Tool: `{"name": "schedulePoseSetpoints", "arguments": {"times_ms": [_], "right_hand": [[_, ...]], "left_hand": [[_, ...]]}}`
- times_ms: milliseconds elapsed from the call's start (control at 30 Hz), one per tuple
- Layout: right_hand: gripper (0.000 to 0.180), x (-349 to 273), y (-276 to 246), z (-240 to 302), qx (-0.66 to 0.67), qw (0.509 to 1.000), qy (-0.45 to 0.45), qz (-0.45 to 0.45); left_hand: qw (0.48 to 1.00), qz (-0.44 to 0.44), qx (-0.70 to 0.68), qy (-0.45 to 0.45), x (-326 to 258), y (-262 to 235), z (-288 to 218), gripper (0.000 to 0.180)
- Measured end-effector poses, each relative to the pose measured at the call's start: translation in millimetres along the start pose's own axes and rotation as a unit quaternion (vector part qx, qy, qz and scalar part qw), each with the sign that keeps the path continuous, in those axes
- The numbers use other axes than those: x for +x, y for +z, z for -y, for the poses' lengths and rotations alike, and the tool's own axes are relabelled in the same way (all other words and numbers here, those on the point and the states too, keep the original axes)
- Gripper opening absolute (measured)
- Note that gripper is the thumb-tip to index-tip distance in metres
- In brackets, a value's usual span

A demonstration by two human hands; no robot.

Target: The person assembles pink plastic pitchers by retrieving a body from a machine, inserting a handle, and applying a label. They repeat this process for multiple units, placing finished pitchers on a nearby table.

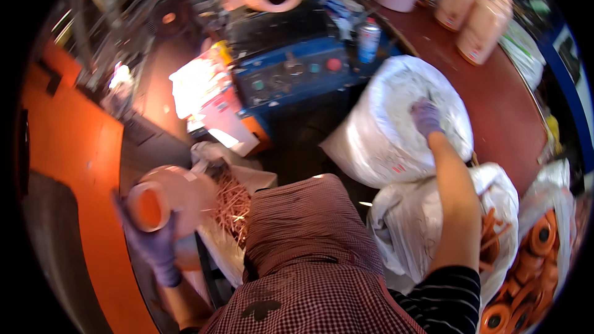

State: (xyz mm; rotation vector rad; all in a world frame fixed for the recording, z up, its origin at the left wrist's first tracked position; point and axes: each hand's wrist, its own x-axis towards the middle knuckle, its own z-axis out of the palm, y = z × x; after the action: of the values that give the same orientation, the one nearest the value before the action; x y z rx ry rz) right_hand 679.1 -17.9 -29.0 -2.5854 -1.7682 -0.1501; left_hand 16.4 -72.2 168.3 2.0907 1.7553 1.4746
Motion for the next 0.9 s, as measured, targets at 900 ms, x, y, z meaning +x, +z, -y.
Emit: {"name": "schedulePoseSetpoints", "arguments": {"times_ms": [900], "right_hand": [[0.024,-196,-188,323,0.309,0.792,-0.526,-0.021]], "left_hand": [[0.959,0.185,-0.160,0.140,-48,92,-54,0.068]]}}
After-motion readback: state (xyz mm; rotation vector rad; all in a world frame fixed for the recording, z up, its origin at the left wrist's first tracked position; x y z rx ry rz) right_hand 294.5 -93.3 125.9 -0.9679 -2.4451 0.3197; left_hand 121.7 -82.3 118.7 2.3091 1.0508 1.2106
